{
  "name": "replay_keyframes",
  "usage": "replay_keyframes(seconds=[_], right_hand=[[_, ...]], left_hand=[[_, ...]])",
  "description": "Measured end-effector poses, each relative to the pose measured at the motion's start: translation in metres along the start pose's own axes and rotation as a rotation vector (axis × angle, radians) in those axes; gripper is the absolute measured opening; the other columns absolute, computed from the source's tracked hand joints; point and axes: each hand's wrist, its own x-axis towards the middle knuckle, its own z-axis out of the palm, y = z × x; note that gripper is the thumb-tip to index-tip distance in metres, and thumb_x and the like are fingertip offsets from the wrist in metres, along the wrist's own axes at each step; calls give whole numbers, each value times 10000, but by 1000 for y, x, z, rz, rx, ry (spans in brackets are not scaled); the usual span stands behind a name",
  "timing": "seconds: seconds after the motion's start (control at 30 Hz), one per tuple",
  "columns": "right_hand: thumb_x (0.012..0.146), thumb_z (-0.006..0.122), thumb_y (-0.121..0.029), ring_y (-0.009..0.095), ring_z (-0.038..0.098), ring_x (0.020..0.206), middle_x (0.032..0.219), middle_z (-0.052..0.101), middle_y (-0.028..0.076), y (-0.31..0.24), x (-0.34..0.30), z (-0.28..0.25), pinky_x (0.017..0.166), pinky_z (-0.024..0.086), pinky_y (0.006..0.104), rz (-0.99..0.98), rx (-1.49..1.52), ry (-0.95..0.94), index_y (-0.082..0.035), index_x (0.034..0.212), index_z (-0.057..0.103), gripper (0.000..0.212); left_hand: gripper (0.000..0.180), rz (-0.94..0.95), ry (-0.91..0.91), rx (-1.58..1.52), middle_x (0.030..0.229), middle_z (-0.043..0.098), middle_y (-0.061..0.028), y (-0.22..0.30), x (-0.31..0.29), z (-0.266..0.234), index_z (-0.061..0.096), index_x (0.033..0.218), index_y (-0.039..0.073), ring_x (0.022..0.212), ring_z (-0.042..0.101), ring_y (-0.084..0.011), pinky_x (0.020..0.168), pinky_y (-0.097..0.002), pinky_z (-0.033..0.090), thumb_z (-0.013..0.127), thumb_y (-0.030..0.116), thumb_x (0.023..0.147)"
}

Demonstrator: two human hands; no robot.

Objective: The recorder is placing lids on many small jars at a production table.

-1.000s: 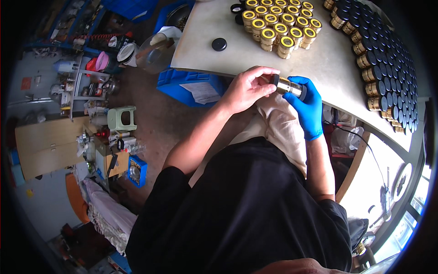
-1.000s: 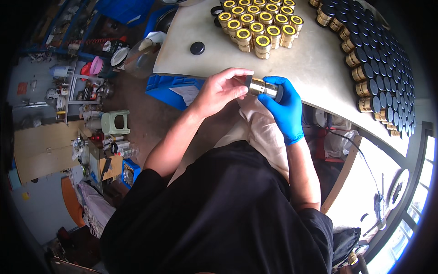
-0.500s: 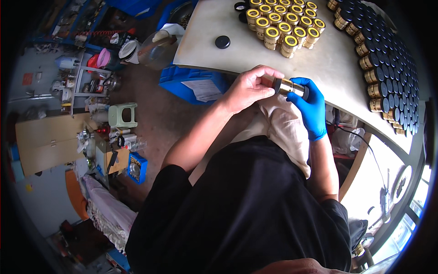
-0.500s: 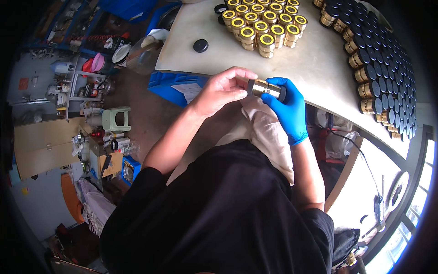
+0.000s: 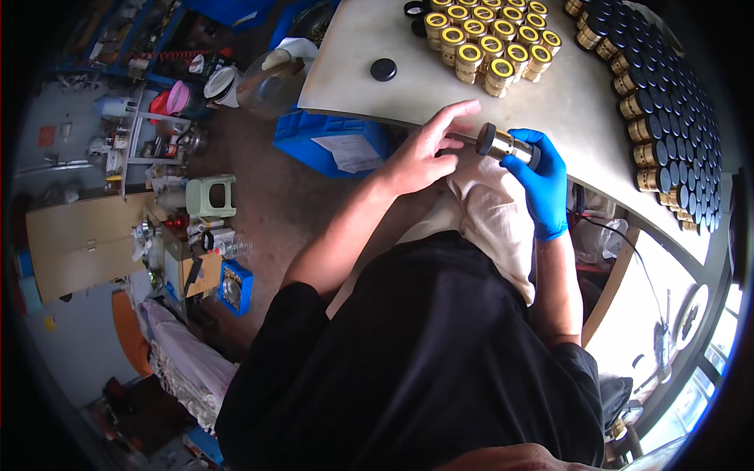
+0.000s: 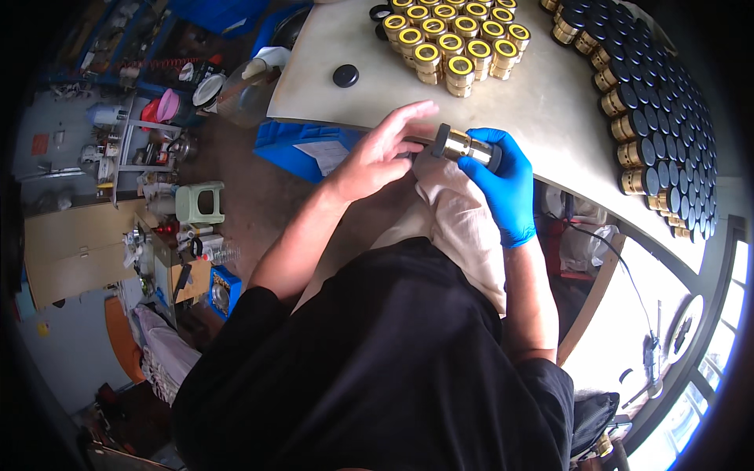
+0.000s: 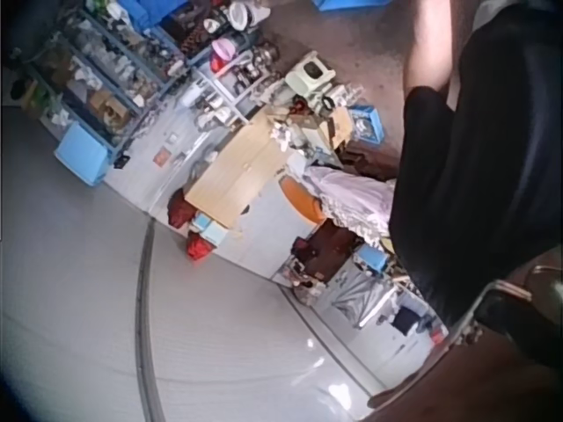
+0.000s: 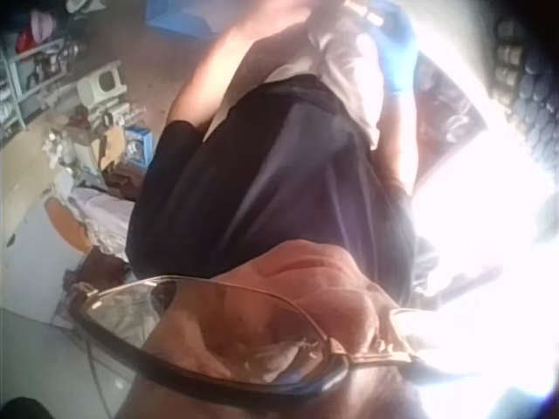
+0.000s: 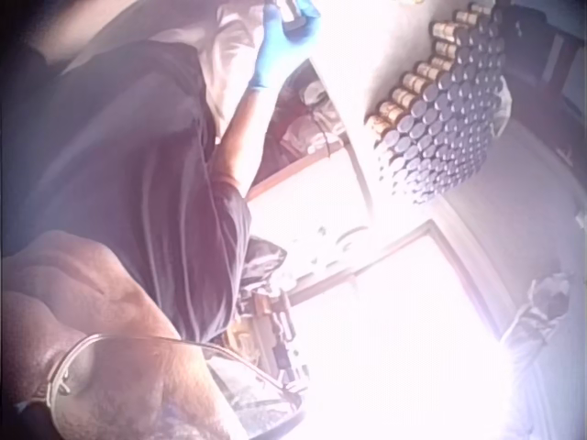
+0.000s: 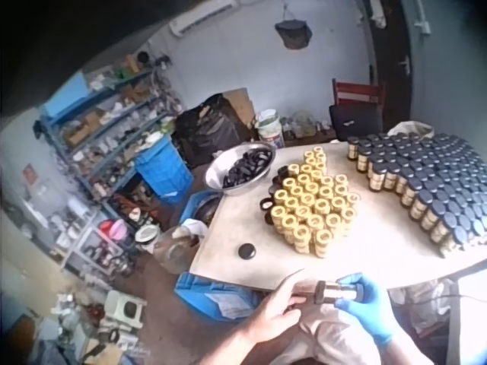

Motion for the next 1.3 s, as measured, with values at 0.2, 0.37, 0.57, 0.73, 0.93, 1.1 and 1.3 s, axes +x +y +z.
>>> replay_keyframes(seconds=[0.2,0.37,0.57,0.73,0.93,1.1,1.3], right_hand=[[894,767,31,141,655,1096,1173,701,64,-5,-1,1,1010,525,299,-13,24,-17,-10,1259,649,386],[898,760,55,123,648,1058,1175,696,65,-3,8,-21,943,543,280,-29,35,85,1,1285,641,409],[818,884,-101,155,672,772,1043,739,111,-13,50,-67,741,568,304,-374,-639,513,-30,1371,630,612],[891,782,-123,330,738,962,1188,724,160,-14,110,-125,864,586,394,-705,-1070,939,-46,1294,673,425],[896,743,-72,257,753,962,1140,768,115,-9,114,-116,841,590,354,-480,-750,743,-45,1230,707,337],[867,769,-48,157,736,891,1232,753,80,-2,111,-75,767,584,309,-289,-546,393,-63,1292,683,434],[829,850,-172,182,724,783,1159,761,94,12,138,-55,757,586,333,-340,-699,359,-66,1296,671,512]], left_hand=[[557,-488,-111,41,1302,633,-47,17,28,7,477,1544,93,1150,622,-122,934,-273,503,665,74,1020],[878,13,-9,127,1643,435,-73,17,12,-1,380,1625,98,1482,461,-267,1134,-409,430,542,-88,782],[539,-10,184,206,1439,626,-99,8,-2,-31,562,1458,25,1311,594,-186,1045,-320,480,572,-92,932],[438,21,253,286,1343,669,-98,-2,2,-43,609,1370,1,1229,642,-182,975,-295,509,566,-86,943],[383,65,442,557,1237,688,-89,-7,1,-70,656,1281,38,1044,694,-214,852,-318,557,638,-64,911],[483,-7,588,936,1316,648,-130,-4,27,-106,618,1344,64,1142,643,-323,949,-411,548,782,120,892],[648,-100,509,1129,1358,635,-177,-26,57,-120,592,1400,86,1263,600,-394,1044,-475,504,853,295,845]])
